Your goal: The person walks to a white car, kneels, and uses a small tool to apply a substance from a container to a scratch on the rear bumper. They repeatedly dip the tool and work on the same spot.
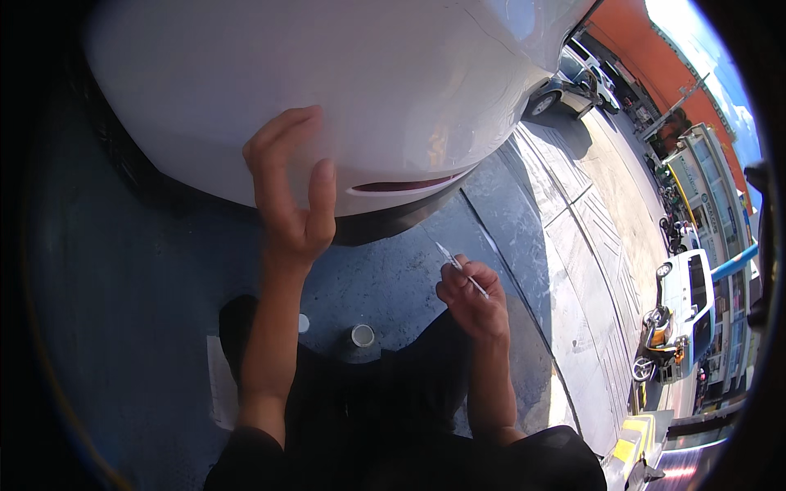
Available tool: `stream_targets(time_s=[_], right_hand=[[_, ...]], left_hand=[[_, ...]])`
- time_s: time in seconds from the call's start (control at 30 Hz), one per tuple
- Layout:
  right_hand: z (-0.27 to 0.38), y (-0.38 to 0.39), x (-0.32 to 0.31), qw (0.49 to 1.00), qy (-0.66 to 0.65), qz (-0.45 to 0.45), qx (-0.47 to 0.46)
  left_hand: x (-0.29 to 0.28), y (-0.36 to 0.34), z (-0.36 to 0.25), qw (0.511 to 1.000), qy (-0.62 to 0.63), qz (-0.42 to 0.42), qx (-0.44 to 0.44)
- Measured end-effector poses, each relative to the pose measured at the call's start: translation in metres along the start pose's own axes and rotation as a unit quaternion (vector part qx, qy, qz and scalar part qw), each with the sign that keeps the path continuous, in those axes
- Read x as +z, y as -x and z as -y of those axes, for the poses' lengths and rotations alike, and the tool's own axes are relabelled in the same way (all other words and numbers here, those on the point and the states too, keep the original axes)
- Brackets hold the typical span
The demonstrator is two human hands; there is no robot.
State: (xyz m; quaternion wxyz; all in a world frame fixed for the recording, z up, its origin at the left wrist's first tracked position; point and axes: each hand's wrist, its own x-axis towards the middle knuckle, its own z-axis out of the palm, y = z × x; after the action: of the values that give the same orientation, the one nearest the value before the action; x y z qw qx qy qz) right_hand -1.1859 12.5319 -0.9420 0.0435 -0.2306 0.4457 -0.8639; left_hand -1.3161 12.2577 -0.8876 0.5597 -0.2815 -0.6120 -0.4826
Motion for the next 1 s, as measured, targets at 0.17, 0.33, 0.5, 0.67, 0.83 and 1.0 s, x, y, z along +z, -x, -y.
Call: stream_targets(time_s=[0.17, 0.33, 0.5, 0.67, 0.83, 1.0], right_hand=[[0.034, -0.056, 0.039, 0.993, -0.053, -0.020, -0.100], [0.066, -0.107, 0.084, 0.980, -0.058, -0.018, -0.192], [0.078, -0.145, 0.115, 0.938, 0.050, -0.084, -0.332], [0.072, -0.181, 0.127, 0.870, 0.157, -0.196, -0.425], [0.066, -0.205, 0.128, 0.838, 0.185, -0.228, -0.459], [0.061, -0.214, 0.137, 0.825, 0.193, -0.253, -0.467]], left_hand=[[0.024, -0.009, -0.024, 0.999, 0.029, -0.022, 0.018], [0.054, -0.034, -0.045, 0.996, 0.027, -0.071, 0.039], [0.077, -0.061, -0.059, 0.994, -0.014, -0.092, 0.056], [0.096, -0.074, -0.048, 0.988, -0.011, -0.149, 0.022], [0.102, -0.073, -0.035, 0.988, -0.038, -0.151, 0.016], [0.105, -0.076, -0.031, 0.986, 0.014, -0.168, 0.005]])
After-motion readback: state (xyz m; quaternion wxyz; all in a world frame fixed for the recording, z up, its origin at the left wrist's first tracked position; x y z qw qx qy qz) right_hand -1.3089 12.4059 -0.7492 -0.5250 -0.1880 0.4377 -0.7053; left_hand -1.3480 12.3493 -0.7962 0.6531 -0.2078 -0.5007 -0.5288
